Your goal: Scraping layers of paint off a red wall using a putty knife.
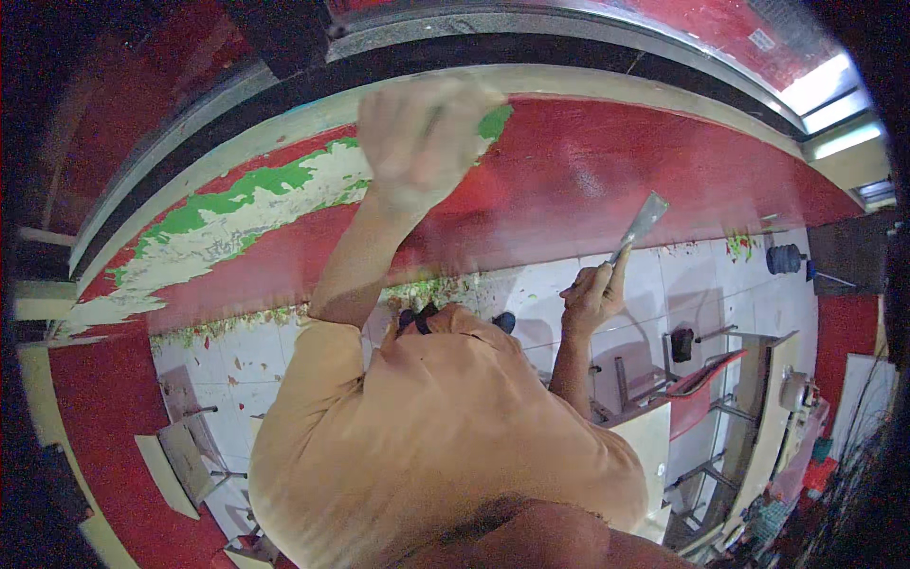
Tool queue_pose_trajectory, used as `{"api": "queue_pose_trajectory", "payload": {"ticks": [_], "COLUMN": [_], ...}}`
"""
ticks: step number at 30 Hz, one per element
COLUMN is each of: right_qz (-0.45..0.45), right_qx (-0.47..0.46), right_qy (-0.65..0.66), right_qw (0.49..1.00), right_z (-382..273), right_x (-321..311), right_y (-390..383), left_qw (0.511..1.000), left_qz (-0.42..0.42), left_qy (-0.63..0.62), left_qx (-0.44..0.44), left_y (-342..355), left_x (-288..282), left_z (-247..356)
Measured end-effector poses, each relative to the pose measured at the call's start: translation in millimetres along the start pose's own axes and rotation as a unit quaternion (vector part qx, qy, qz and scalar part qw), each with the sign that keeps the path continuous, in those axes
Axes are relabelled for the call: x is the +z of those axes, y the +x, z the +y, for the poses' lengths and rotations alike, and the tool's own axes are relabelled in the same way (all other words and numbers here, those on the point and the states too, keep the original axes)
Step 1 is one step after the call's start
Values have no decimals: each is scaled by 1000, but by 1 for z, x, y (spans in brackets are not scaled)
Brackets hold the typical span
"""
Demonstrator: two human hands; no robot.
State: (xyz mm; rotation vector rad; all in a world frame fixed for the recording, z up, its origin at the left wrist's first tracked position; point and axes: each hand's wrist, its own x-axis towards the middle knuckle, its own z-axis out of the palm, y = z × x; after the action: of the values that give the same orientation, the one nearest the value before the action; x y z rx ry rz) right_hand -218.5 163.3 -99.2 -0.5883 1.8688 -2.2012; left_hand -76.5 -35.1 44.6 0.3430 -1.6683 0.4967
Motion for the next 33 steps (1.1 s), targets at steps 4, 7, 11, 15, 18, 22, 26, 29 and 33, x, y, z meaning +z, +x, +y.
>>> {"api": "queue_pose_trajectory", "payload": {"ticks": [4, 7, 11, 15, 18, 22, 26, 29, 33], "right_qz": [-26, -31, -62, -96, -110, -87, -68, -78, -137], "right_qx": [-3, -6, 6, 2, 6, -1, -17, 7, -5], "right_qy": [-11, -13, 12, 6, 28, 3, -6, -15, -30], "right_qw": [1000, 999, 998, 995, 994, 996, 998, 997, 990], "right_z": [-5, 5, 3, 8, 6, 4, 14, 18, 31], "right_x": [0, -1, 0, -2, -4, -10, -25, -34, -39], "right_y": [6, 14, 13, 16, 19, 23, 23, 16, 8], "left_qw": [999, 998, 963, 909, 886, 935, 945, 950, 917], "left_qz": [-18, -44, -248, -322, -338, -259, -163, -18, -276], "left_qy": [-20, -49, 103, 141, 158, 214, 283, 278, 277], "left_qx": [-29, -3, 36, 223, 276, 117, -35, -144, -76], "left_y": [-5, -15, -50, -89, -93, -64, -62, -88, -171], "left_x": [-21, -31, -9, 8, 2, -18, -41, -50, -23], "left_z": [-11, -21, 15, 24, 14, -12, -36, -44, 3]}}
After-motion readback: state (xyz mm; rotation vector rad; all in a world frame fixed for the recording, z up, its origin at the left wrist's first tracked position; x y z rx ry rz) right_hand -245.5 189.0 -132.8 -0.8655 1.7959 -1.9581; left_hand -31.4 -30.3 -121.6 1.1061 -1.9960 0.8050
